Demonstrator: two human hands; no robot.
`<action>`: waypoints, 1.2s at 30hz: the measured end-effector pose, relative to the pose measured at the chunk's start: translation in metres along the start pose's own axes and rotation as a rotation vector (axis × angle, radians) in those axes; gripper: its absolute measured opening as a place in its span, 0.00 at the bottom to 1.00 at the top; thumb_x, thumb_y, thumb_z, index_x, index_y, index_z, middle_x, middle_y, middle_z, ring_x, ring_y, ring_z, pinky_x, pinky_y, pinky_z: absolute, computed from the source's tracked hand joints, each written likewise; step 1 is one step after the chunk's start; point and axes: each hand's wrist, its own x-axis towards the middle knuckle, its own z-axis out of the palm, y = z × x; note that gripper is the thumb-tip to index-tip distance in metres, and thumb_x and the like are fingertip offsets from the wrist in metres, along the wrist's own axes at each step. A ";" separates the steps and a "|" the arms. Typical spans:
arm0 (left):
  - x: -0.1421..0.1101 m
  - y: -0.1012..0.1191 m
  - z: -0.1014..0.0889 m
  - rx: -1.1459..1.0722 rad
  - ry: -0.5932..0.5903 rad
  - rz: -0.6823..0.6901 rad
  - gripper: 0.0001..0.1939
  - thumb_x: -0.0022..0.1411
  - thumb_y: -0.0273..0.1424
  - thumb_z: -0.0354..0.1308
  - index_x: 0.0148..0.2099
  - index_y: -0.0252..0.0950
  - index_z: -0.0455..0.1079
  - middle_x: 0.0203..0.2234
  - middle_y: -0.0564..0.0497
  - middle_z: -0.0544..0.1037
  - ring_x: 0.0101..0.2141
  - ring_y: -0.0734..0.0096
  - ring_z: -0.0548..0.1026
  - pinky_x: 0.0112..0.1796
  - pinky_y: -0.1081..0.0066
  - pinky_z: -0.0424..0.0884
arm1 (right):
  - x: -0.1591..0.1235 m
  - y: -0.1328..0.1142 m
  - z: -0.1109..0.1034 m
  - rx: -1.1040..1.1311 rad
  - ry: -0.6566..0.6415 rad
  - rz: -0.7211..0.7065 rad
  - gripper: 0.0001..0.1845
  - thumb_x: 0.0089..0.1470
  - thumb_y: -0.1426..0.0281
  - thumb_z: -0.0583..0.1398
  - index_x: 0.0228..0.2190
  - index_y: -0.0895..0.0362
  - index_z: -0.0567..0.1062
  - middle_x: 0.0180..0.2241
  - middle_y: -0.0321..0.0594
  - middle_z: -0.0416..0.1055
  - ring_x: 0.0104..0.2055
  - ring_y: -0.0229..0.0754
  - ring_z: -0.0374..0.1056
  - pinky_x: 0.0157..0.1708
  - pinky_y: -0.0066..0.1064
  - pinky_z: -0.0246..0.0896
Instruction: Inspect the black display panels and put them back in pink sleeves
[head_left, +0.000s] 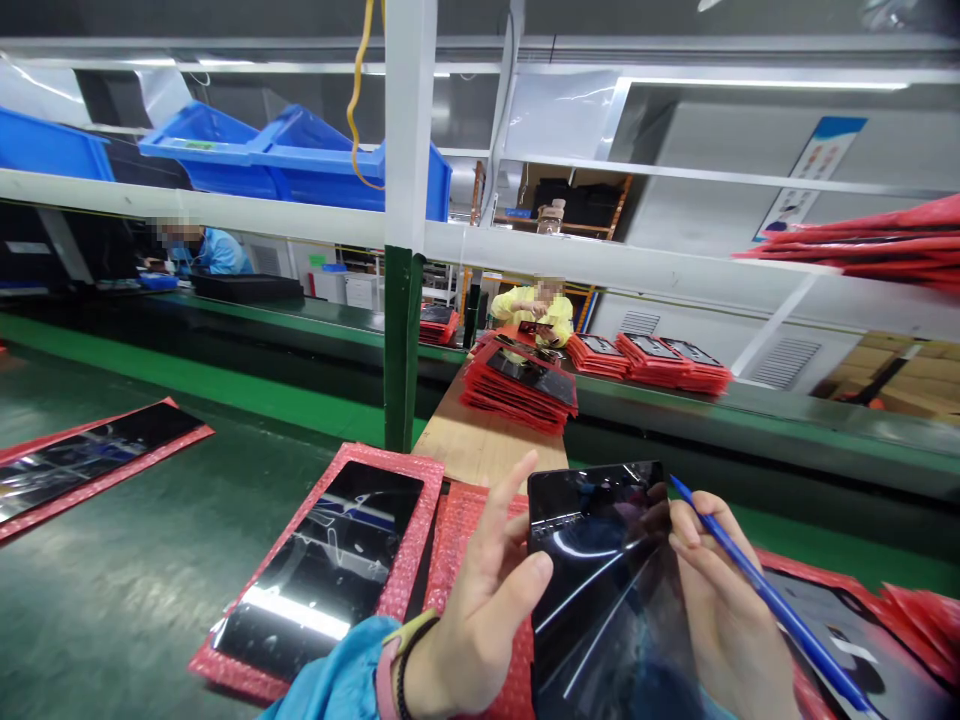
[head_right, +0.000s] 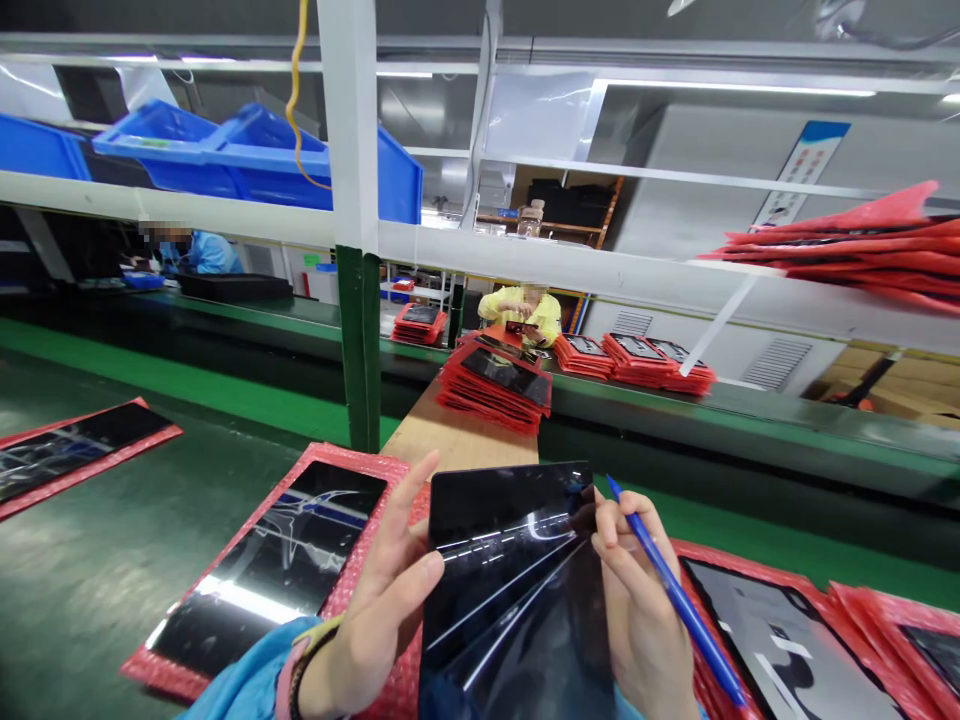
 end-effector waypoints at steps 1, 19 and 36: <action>0.000 -0.001 -0.001 0.001 -0.003 0.002 0.26 0.68 0.30 0.51 0.65 0.53 0.55 0.53 0.52 0.74 0.55 0.62 0.70 0.58 0.58 0.59 | 0.001 0.000 -0.001 -0.007 -0.010 -0.011 0.16 0.37 0.69 0.68 0.31 0.52 0.69 0.22 0.30 0.61 0.30 0.41 0.63 0.40 0.38 0.60; 0.031 -0.003 -0.009 -0.168 0.304 -0.128 0.18 0.66 0.31 0.52 0.57 0.43 0.62 0.42 0.53 0.76 0.46 0.66 0.73 0.52 0.66 0.64 | 0.010 0.010 -0.012 0.134 0.157 0.312 0.20 0.32 0.74 0.65 0.33 0.51 0.71 0.36 0.38 0.75 0.49 0.49 0.70 0.53 0.45 0.62; 0.043 -0.014 -0.017 -0.229 0.453 -0.107 0.13 0.65 0.30 0.53 0.50 0.42 0.72 0.51 0.55 0.74 0.57 0.69 0.66 0.56 0.72 0.59 | 0.016 0.006 0.002 0.347 0.168 0.378 0.18 0.26 0.79 0.63 0.24 0.53 0.67 0.22 0.26 0.60 0.38 0.37 0.69 0.67 0.40 0.42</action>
